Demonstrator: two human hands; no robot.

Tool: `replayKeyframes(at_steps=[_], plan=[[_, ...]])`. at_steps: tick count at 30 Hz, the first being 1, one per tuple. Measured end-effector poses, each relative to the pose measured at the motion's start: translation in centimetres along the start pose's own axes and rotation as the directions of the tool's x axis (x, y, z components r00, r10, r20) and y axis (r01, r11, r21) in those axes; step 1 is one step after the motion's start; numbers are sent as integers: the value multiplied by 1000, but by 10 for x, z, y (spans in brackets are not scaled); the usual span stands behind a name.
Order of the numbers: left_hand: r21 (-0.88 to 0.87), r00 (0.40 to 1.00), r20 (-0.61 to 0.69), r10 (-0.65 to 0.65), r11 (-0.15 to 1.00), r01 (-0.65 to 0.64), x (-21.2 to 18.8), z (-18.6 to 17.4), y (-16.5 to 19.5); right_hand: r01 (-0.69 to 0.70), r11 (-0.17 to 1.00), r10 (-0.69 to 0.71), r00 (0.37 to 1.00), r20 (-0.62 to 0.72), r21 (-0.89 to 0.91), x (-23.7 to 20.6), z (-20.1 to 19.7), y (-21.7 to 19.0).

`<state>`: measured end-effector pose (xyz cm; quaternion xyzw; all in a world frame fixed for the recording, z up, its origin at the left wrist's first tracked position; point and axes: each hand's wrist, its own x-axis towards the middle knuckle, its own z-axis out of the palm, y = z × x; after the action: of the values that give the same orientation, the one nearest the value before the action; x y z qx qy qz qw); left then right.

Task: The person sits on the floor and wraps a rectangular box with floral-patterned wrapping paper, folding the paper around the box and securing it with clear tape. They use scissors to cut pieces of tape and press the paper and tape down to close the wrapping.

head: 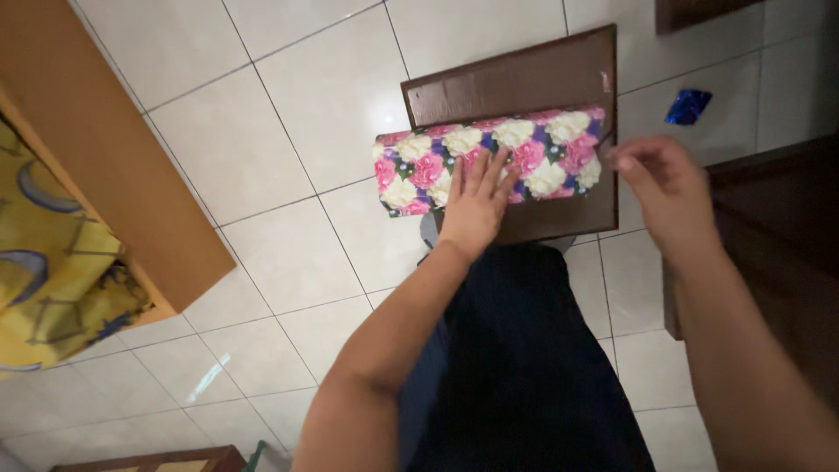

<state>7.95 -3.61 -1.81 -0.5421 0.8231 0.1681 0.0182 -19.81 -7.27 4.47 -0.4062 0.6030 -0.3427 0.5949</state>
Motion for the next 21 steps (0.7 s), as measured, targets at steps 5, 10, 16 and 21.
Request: replayKeyframes(at_steps=[5, 10, 16, 21], plan=[[-223, 984, -176, -36, 975, -4, -16, 20, 13, -91, 956, 54, 989, 136, 279, 16, 37, 27], [-29, 985, -169, 20, 999, -25, -22, 29, 2, 69, 987, -97, 977, 192, 146, 28, 57, 48], [-83, 955, -293, 46, 994, -73, -26, 40, 2, -45, 998, 34, 958, 285, 32, 28, 47, 63], [-127, 930, -367, 8, 990, -58, -29, 45, 4, 175, 924, -35, 924, 380, -339, 12, 31, 71]])
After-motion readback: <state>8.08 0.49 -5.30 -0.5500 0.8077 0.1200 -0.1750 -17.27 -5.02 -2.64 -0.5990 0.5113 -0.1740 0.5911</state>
